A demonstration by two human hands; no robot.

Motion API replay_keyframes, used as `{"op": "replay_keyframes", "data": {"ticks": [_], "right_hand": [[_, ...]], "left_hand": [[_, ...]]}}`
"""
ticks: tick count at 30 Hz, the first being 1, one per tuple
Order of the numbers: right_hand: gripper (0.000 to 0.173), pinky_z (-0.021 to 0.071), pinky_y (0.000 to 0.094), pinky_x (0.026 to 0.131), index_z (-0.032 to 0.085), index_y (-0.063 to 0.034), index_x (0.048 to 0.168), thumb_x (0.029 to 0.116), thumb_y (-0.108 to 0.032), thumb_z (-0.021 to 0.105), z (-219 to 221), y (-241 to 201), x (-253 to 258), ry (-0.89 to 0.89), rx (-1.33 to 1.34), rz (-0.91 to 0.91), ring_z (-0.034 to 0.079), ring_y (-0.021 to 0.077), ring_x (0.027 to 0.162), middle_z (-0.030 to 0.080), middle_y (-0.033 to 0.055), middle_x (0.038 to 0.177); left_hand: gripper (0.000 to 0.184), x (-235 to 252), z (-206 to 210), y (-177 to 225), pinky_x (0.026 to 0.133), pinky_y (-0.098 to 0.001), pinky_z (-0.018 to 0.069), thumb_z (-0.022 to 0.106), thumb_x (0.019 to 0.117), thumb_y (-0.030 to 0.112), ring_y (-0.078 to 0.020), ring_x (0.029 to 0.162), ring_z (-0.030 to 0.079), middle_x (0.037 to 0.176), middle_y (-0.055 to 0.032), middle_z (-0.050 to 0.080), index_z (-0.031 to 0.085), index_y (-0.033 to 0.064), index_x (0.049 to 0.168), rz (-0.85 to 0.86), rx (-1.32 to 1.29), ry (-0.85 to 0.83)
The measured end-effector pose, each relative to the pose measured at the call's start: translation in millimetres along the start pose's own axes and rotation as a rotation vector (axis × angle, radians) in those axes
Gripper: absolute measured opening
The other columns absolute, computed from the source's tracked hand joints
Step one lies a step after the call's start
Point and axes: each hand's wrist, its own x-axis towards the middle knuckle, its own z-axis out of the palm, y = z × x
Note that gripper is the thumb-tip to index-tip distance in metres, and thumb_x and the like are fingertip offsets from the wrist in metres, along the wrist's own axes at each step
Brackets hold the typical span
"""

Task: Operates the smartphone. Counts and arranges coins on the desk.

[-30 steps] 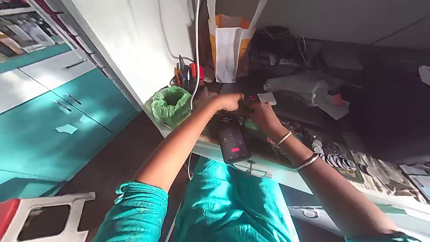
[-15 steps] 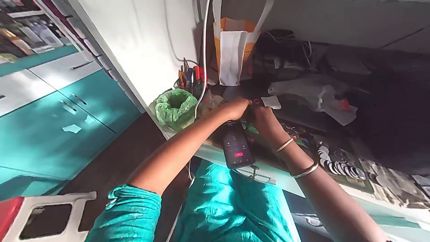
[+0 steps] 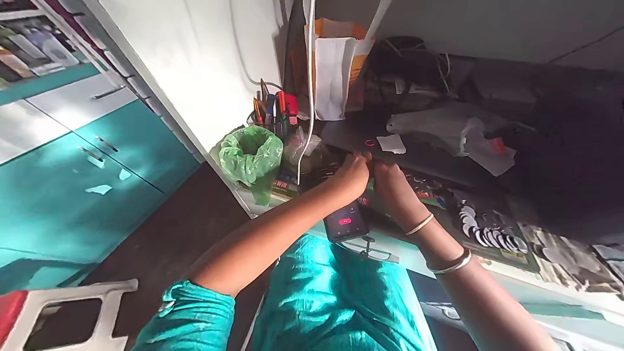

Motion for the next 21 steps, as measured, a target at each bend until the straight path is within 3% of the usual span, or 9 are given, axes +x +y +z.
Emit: {"op": "replay_keyframes", "data": {"ticks": [2,4,8,12,14,17,21], "right_hand": [[0.022,0.0540,0.0546,0.092,0.067,0.0117,0.113,0.0977,0.009,0.051,0,-3,-1,-0.028,-0.035,0.036,0.066,0.0446,0.107,0.066,0.0297,0.111],[0.027,0.0497,0.0515,0.101,0.062,0.0124,0.124,0.0992,0.009,0.050,-4,-4,-5,-0.106,-0.024,0.046,0.062,0.0432,0.118,0.063,0.0298,0.123],[0.040,0.0433,0.0515,0.110,0.055,0.0120,0.135,0.0954,0.009,0.053,-8,7,-16,-0.132,0.074,-0.052,0.058,0.0423,0.127,0.059,0.0304,0.135],[0.024,0.0523,0.0546,0.095,0.068,0.0071,0.116,0.0964,0.007,0.054,1,14,-18,0.045,0.109,-0.079,0.068,0.0399,0.106,0.070,0.0250,0.112],[0.018,0.0550,0.0538,0.088,0.072,0.0024,0.108,0.0960,0.004,0.059,3,19,-16,0.115,0.145,-0.086,0.070,0.0357,0.096,0.072,0.0203,0.100],[0.021,0.0566,0.0515,0.086,0.075,-0.0021,0.111,0.0954,0.002,0.061,0,27,-13,0.140,0.191,-0.109,0.072,0.0313,0.093,0.074,0.0168,0.099],[0.028,0.0532,0.0529,0.092,0.073,-0.0050,0.121,0.0997,0.001,0.055,-18,25,-15,-0.013,0.180,-0.056,0.070,0.0330,0.102,0.073,0.0177,0.108]], "left_hand": [[0.045,1,4,1,0.109,-0.0493,0.0436,0.052,0.0999,-0.006,-0.0455,0.134,0.046,0.144,-0.0301,0.045,0.044,-0.0077,0.144,0.001,0.028,-0.002],[0.051,0,3,3,0.110,-0.0506,0.0422,0.053,0.0987,-0.008,-0.0475,0.137,0.042,0.148,-0.0319,0.040,0.039,-0.0062,0.148,-0.005,0.039,-0.030],[0.056,3,1,9,0.112,-0.0523,0.0388,0.054,0.0986,-0.006,-0.0479,0.140,0.037,0.150,-0.0323,0.036,0.034,-0.0067,0.151,-0.034,0.107,-0.119],[0.060,2,-1,8,0.112,-0.0535,0.0392,0.054,0.0993,-0.004,-0.0470,0.142,0.037,0.153,-0.0305,0.036,0.032,-0.0023,0.155,-0.036,0.086,-0.124],[0.059,2,-7,2,0.109,-0.0549,0.0423,0.058,0.0970,-0.003,-0.0465,0.138,0.043,0.148,-0.0296,0.044,0.039,0.0015,0.153,0.001,0.064,-0.104],[0.053,11,-19,-4,0.104,-0.0555,0.0469,0.062,0.0923,-0.006,-0.0440,0.129,0.053,0.136,-0.0276,0.055,0.050,0.0010,0.143,0.049,0.077,-0.114],[0.053,13,-35,-2,0.104,-0.0533,0.0465,0.064,0.0881,-0.012,-0.0417,0.126,0.056,0.130,-0.0254,0.061,0.055,-0.0008,0.139,0.082,0.100,-0.112]]}}
